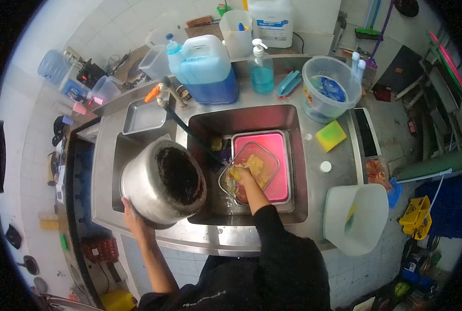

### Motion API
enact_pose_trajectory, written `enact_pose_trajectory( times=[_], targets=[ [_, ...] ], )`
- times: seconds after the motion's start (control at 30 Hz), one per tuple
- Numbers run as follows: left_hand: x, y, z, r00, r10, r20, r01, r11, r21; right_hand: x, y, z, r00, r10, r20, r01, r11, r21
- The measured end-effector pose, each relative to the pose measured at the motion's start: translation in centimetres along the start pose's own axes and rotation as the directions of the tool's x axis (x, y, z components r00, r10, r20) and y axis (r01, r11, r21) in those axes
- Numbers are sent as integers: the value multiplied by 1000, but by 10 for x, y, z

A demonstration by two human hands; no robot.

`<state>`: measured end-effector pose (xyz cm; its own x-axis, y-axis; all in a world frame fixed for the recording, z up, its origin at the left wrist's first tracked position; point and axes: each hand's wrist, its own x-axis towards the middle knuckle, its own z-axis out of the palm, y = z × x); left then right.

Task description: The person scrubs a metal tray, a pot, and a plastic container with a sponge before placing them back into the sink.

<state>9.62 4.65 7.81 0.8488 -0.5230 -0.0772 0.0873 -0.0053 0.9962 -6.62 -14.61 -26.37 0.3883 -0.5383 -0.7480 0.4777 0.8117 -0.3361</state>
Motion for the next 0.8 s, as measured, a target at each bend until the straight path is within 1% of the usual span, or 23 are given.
enact_pose_trajectory(
  times=[0.03,0.1,0.13,0.2,0.23,0.27,0.37,0.4,0.47,0.57,0.63,0.7,0.73,0.77,0.8],
  targets=[
    [-2,2,-6,1000,-23,6,23,999,-22,29,11,-6,998,-39,39,41,998,-41],
    [-4,3,-15,998,-65,-20,65,998,-9,79,31,-11,985,-114,126,128,986,-109],
    [-4,3,-19,996,-85,-34,85,996,-4,75,30,7,989,-133,64,137,988,-66],
    [-3,-2,-30,993,-111,-45,112,994,17,63,21,42,972,-141,-188,98,970,-221],
    [-4,-4,-33,991,-127,-49,129,991,25,68,22,47,937,-160,-312,65,954,-294],
    [-4,-6,-35,987,-137,-81,140,990,30,69,20,45,974,-79,-211,14,955,-295],
    [-3,-9,-34,990,-130,-62,131,991,11,81,36,42,974,-17,-224,26,999,39],
    [-1,-10,-35,989,-135,-55,137,990,29,71,35,46,963,-40,-267,10,994,-110],
    [3,-11,-37,989,-141,-37,143,988,62,39,23,59,935,-106,-337,-37,919,-392],
    [6,-9,-31,985,-168,-34,169,985,38,84,44,28,956,-272,-113,177,837,-517],
    [10,-14,-33,987,-160,17,160,987,34,79,42,26,958,-284,-40,183,713,-676],
    [9,-16,-28,985,-167,51,166,986,35,67,33,24,987,-148,-56,78,762,-643],
    [8,-15,-24,983,-174,56,172,984,37,40,13,37,997,-5,-79,-38,851,-524],
    [7,-14,-20,982,-179,61,177,983,38,20,1,47,987,138,-76,-157,906,-392],
    [6,-15,-17,983,-171,73,169,985,27,49,11,35,998,20,-54,-44,866,-499]
  ],
)
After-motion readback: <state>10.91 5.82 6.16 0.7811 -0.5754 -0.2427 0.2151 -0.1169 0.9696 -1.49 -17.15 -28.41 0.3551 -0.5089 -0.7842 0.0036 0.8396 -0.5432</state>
